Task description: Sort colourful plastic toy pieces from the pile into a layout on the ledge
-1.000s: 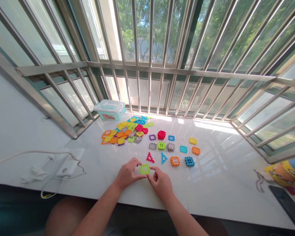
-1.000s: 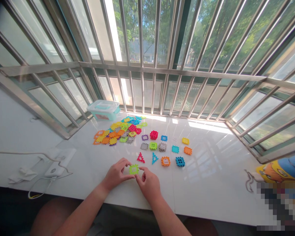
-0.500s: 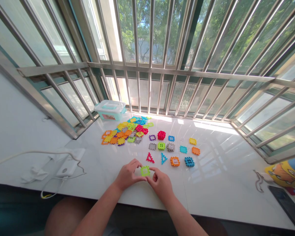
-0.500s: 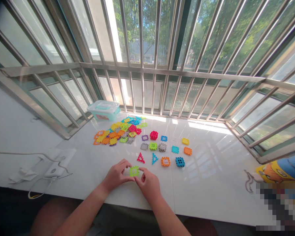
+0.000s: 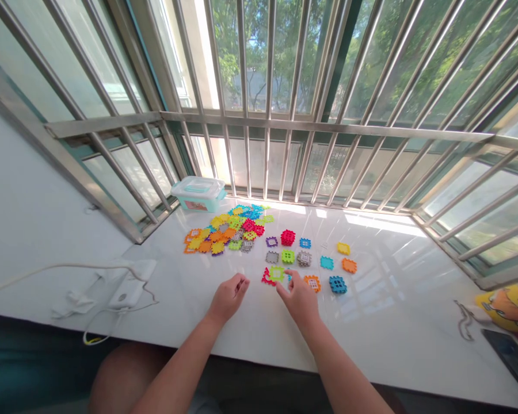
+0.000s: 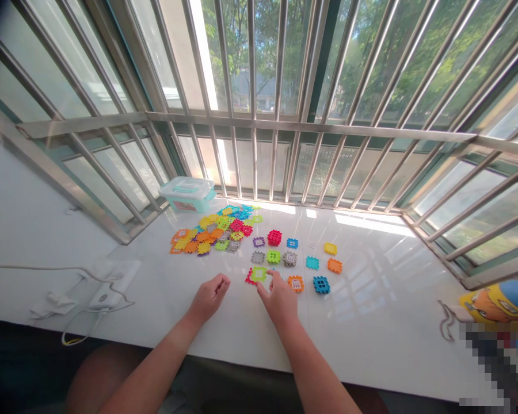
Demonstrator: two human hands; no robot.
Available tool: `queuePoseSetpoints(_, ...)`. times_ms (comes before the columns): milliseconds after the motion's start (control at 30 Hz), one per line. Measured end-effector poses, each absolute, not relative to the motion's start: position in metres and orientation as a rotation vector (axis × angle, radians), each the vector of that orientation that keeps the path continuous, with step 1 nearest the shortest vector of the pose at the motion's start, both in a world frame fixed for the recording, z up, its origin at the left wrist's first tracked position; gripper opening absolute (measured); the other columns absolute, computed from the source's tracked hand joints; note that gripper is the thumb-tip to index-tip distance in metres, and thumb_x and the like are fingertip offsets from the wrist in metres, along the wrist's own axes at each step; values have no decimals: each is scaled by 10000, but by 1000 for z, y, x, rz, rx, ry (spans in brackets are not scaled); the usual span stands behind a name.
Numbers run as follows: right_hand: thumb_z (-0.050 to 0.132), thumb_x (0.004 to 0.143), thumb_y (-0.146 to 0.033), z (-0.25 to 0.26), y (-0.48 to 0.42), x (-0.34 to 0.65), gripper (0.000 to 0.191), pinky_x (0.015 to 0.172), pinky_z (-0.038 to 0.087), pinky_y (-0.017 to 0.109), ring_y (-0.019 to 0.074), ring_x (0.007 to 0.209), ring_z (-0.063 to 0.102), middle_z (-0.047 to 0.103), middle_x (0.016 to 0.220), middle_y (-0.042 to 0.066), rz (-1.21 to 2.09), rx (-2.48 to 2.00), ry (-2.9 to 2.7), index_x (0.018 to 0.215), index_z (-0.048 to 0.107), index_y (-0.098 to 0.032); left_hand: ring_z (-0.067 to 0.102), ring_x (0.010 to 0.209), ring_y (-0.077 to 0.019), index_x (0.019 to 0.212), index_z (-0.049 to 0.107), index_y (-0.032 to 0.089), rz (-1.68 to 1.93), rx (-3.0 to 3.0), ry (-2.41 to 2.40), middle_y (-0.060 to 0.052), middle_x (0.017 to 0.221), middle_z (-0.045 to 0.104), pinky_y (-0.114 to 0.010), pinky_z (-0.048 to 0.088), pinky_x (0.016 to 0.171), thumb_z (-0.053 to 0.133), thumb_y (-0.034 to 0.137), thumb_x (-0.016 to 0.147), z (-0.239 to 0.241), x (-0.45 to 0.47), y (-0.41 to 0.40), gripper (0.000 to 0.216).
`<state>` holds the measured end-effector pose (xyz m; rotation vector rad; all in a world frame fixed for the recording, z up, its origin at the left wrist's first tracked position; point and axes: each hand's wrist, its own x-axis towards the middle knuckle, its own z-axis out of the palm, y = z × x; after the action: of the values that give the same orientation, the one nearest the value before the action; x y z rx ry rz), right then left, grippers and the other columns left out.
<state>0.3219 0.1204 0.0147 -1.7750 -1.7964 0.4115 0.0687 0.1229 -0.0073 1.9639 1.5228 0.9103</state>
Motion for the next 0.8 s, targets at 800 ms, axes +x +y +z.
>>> queuePoseSetpoints(800,533,1005,-531,31,204,350,467,813,445,327,277,1036,694,740,1124,116,256,-2164,-1998,1369,575,-241,468,578,-126,779,510,237,911,1937,1579,60,615,489,-252,311,600,458,486,1029,-10,71,128,356)
